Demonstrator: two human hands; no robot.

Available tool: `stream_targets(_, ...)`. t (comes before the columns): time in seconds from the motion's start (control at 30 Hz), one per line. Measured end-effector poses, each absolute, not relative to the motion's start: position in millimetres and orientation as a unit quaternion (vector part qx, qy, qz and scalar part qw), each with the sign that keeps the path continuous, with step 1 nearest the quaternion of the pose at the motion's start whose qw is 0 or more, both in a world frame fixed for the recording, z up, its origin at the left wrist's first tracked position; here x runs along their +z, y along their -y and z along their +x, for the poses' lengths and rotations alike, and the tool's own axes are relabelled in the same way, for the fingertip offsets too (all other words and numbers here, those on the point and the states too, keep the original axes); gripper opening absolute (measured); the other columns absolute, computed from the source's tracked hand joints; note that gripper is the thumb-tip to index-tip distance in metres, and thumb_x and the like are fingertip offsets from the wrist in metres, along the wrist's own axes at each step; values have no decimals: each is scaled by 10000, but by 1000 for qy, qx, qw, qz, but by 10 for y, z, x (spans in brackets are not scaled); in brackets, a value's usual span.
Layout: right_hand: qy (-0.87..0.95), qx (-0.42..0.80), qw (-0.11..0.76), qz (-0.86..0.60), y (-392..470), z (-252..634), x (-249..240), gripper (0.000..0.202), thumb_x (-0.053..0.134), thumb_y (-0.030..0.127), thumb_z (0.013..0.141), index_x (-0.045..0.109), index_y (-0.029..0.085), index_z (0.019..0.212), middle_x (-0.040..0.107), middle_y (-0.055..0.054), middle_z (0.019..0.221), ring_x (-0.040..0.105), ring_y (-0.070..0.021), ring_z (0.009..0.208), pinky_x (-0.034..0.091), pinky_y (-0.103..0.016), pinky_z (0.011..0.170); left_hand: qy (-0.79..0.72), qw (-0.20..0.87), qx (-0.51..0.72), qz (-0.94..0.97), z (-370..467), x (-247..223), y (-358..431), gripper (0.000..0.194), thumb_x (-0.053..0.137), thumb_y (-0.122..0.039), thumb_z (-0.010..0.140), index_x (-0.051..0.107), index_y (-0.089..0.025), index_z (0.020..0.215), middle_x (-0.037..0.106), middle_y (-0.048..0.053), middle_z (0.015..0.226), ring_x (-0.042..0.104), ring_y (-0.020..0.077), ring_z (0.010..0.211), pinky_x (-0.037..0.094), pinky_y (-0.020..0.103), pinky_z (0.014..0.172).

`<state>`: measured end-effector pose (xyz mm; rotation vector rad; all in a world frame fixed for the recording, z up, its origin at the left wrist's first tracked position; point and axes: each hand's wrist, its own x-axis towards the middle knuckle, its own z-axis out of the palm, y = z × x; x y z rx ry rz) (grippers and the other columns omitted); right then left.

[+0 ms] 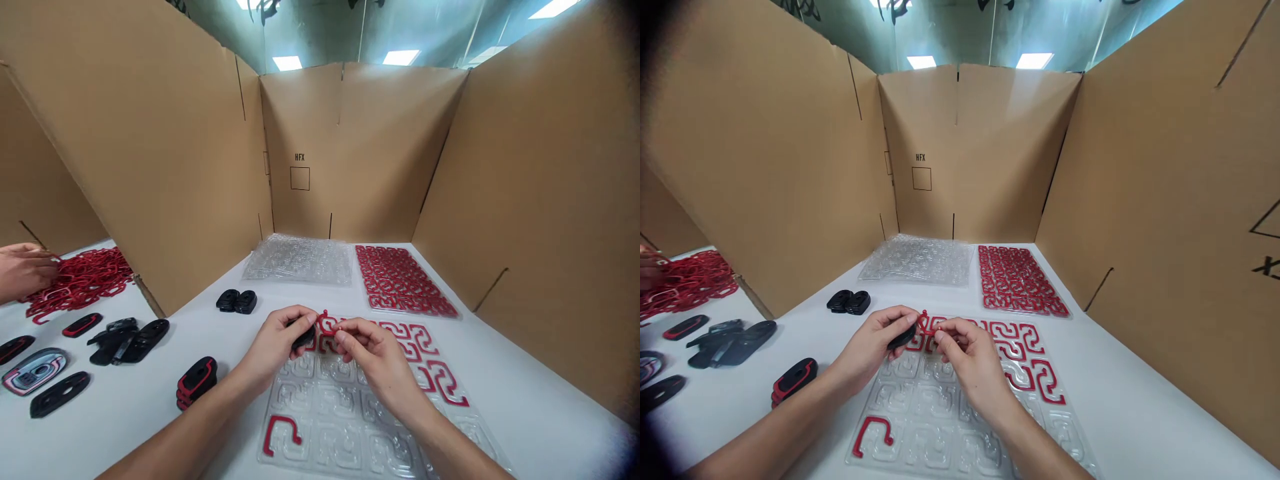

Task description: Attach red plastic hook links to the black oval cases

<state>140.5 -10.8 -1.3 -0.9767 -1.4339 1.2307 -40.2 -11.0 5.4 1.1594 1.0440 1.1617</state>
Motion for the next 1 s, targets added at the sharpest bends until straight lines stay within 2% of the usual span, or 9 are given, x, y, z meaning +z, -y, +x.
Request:
stream_targets(0.1, 582, 486, 500, -419, 105, 1411, 4, 315, 733, 473, 723, 702, 176, 823, 662, -10, 694, 569, -149, 617, 460, -265, 587, -442, 542, 545, 462, -467, 74, 71, 287, 678, -438, 762, 649, -164, 841, 452, -73, 545, 361, 51, 441, 240, 175, 423)
stream_targets(0.2, 587, 474, 499, -425, 93, 1422, 1, 332, 735, 499, 710, 667, 176, 745, 614, 10, 627, 531, -139, 572, 429, -257, 554, -437, 534, 563, 455, -511, 72, 30, 269, 661, -428, 782, 613, -164, 768, 385, -92, 499, 301, 43, 414, 209, 178, 413)
stream_targets(0.33, 621, 466, 475, -414, 97, 1420, -32, 339, 643, 510, 803, 624, 183, 716, 564, 20, 592, 505, -134, 555, 392, -248, 540, -441, 545, 521, 488, -472, 47, 36, 358, 680, -489, 756, 550, -171, 657, 393, -82, 493, 301, 57, 429, 238, 186, 404)
stream_targets(0.47, 651, 451, 441, -421, 117, 1404, -55, 313, 598, 474, 849, 612, 187, 726, 557, 17, 615, 509, -140, 576, 382, -247, 553, -451, 551, 459, 531, -410, 52, 98, 413, 621, -583, 770, 638, -171, 748, 381, -77, 485, 269, 73, 425, 198, 200, 380)
stream_targets(0.53, 661, 447, 430, -422, 124, 1399, -62, 296, 591, 461, 856, 615, 190, 738, 562, 16, 628, 508, -140, 581, 378, -247, 553, -451, 541, 451, 548, -400, 68, 120, 412, 611, -570, 784, 652, -165, 718, 377, -73, 481, 253, 73, 432, 191, 209, 399)
stream_targets(0.67, 659, 444, 433, -425, 127, 1400, -76, 310, 566, 470, 870, 635, 188, 763, 586, 7, 636, 522, -148, 588, 394, -254, 561, -447, 503, 468, 573, -398, 80, 110, 395, 644, -494, 777, 611, -156, 574, 482, -31, 536, 355, 97, 513, 289, 225, 500)
stream_targets(0.8, 637, 452, 463, -419, 118, 1400, -83, 321, 588, 484, 856, 653, 184, 761, 608, -2, 636, 551, -159, 604, 434, -265, 582, -449, 479, 471, 589, -396, 56, 80, 344, 643, -446, 776, 637, -151, 597, 542, -4, 603, 428, 127, 598, 333, 239, 575)
stream_targets(1.0, 583, 491, 502, -409, 125, 1394, -56, 349, 660, 507, 787, 693, 186, 920, 657, -19, 707, 585, -168, 619, 478, -278, 576, -475, 521, 476, 526, -402, 67, 104, 380, 641, -479, 765, 533, -170, 571, 412, -49, 524, 293, 86, 493, 224, 215, 456)
